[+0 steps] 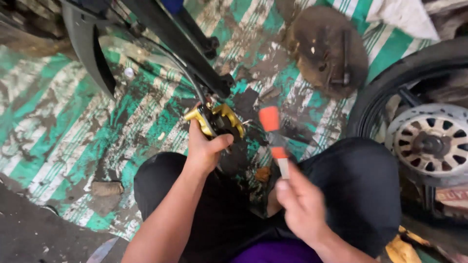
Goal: The person is inspecting and working on a motorcycle brake caliper using an Allen key and a screwdriver to adjust bolts.
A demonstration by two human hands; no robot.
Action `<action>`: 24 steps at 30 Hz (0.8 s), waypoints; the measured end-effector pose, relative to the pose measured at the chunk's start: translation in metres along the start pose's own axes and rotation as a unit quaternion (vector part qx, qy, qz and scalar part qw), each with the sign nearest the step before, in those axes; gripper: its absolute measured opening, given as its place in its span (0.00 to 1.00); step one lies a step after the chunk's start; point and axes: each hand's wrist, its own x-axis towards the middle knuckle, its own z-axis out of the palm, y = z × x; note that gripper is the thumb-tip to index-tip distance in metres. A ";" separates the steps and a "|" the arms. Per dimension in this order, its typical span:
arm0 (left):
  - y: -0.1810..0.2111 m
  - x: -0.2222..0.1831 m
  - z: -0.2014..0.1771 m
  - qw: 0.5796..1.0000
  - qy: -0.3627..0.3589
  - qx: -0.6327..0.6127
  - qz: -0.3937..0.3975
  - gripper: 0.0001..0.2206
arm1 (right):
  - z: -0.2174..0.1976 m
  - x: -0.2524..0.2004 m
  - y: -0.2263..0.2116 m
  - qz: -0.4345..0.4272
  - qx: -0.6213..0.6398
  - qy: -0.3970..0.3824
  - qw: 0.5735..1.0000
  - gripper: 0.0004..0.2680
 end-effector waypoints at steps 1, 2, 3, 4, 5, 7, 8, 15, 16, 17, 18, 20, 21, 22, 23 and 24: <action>-0.003 0.002 -0.001 0.999 0.021 -0.025 -0.008 0.42 | -0.005 0.000 -0.004 0.025 0.094 0.052 0.994 0.21; -0.003 0.002 -0.002 1.000 0.020 -0.021 -0.003 0.42 | -0.014 0.007 -0.010 0.020 0.099 0.051 0.994 0.21; -0.003 0.002 -0.003 1.000 0.027 -0.007 -0.003 0.38 | -0.022 0.015 -0.016 -0.005 0.114 0.064 0.991 0.21; -0.005 0.003 -0.002 0.999 0.032 0.004 -0.005 0.34 | -0.034 0.022 -0.023 -0.029 0.127 0.079 0.988 0.22; -0.001 0.003 0.001 1.000 0.029 0.005 -0.002 0.34 | -0.033 0.027 -0.009 -0.033 0.129 0.081 0.988 0.22; 0.004 0.002 0.006 0.999 0.037 0.008 -0.002 0.30 | -0.032 0.037 0.019 -0.028 -0.042 0.037 0.998 0.20; -0.005 0.004 0.006 0.999 0.038 0.008 -0.001 0.30 | -0.028 0.038 0.024 -0.028 -0.042 0.036 0.998 0.20; -0.017 0.010 -0.003 0.995 0.065 -0.026 0.065 0.31 | -0.007 0.042 0.020 -0.092 -0.039 -0.004 0.995 0.18; -0.014 0.010 0.001 0.995 0.069 -0.023 0.062 0.32 | -0.008 0.044 0.016 -0.097 -0.057 -0.020 0.993 0.18; -0.015 0.010 0.000 0.995 0.071 -0.022 0.063 0.32 | -0.008 0.043 0.020 -0.098 -0.056 -0.022 0.993 0.18; -0.016 0.011 -0.002 0.996 0.060 -0.020 0.066 0.32 | -0.008 0.043 0.024 -0.081 -0.051 -0.031 0.995 0.18; -0.018 0.013 -0.005 0.996 0.049 -0.018 0.068 0.33 | -0.010 0.046 0.030 -0.061 -0.046 -0.039 0.996 0.19; -0.020 0.014 -0.008 0.997 0.041 -0.012 0.069 0.34 | -0.013 0.049 0.033 -0.046 0.017 0.026 0.998 0.18; -0.022 0.015 -0.011 0.997 0.033 -0.005 0.071 0.34 | -0.015 0.053 0.036 -0.033 0.080 0.091 0.992 0.17; -0.020 0.015 -0.009 0.997 0.034 -0.005 0.071 0.34 | -0.023 0.056 0.030 -0.032 0.080 0.089 0.992 0.17; -0.019 0.014 -0.006 0.997 0.029 -0.006 0.075 0.36 | -0.031 0.059 0.025 -0.081 0.158 0.139 0.974 0.18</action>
